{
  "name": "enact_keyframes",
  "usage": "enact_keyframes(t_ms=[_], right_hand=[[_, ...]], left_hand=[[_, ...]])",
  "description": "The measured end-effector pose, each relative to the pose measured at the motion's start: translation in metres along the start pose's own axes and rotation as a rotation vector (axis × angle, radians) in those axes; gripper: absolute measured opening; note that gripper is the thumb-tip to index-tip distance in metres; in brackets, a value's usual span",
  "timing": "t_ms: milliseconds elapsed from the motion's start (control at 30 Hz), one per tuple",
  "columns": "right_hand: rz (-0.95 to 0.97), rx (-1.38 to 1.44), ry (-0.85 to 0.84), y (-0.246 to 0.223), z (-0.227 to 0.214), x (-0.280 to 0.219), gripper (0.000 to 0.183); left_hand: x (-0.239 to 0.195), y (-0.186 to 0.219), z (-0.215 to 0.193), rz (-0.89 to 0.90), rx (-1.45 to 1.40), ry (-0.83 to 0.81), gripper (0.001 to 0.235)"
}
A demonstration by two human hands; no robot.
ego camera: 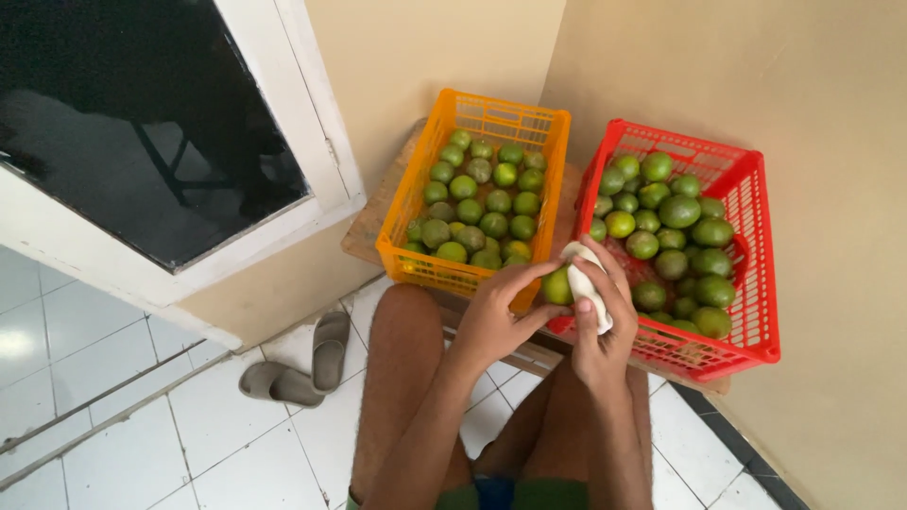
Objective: The person sits and wipes green limes with a white cloth. They pick limes from a yellow crate, wipe them, and place them into a red crate, repeating the process for several limes.
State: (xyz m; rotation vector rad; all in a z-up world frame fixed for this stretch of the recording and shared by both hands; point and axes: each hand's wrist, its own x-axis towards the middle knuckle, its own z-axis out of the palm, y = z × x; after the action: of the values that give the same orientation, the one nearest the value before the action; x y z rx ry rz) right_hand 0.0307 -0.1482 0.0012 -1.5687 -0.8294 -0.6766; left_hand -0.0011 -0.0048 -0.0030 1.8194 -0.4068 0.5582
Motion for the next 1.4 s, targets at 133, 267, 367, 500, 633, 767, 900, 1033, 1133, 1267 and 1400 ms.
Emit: enact_keyframes(t_ms=[133,267,367,500,633,767,900,1033,1133,1267,1400], right_hand=[[-0.001,-0.003,-0.022,0.004,-0.001,0.000,0.043],[0.019,-0.002,-0.020,0.005,-0.001,0.001,0.042],[0.021,-0.018,-0.022,-0.001,-0.001,0.001,0.042],[0.030,-0.036,-0.025,0.007,0.001,-0.002,0.043],[0.044,-0.018,-0.018,0.006,0.004,0.000,0.044],[0.036,-0.025,-0.018,0.004,0.004,-0.001,0.042],[0.030,-0.027,-0.024,0.006,0.002,-0.001,0.041],[0.033,-0.038,-0.033,0.005,0.003,-0.001,0.040],[0.027,-0.043,-0.034,0.007,0.004,0.000,0.040],[0.032,-0.039,-0.035,0.007,0.002,-0.004,0.041],[0.023,-0.030,-0.029,0.014,0.002,-0.006,0.041]], left_hand=[[0.000,-0.005,-0.002,-0.011,0.028,-0.010,0.050],[0.002,-0.001,-0.004,-0.019,0.038,-0.009,0.050],[0.001,0.000,-0.003,-0.025,0.040,-0.014,0.052],[-0.001,0.002,-0.004,-0.055,-0.005,-0.004,0.066],[0.002,0.004,-0.006,-0.068,0.030,0.001,0.054],[0.000,0.003,-0.005,-0.075,0.025,0.002,0.052],[0.000,0.004,-0.006,-0.075,0.032,0.004,0.051],[0.000,0.007,-0.007,-0.081,0.041,0.003,0.052],[0.002,0.006,-0.009,-0.062,0.045,0.000,0.053],[-0.002,0.006,-0.006,-0.095,0.056,-0.009,0.052],[-0.001,0.004,-0.008,-0.093,0.050,-0.011,0.051]])
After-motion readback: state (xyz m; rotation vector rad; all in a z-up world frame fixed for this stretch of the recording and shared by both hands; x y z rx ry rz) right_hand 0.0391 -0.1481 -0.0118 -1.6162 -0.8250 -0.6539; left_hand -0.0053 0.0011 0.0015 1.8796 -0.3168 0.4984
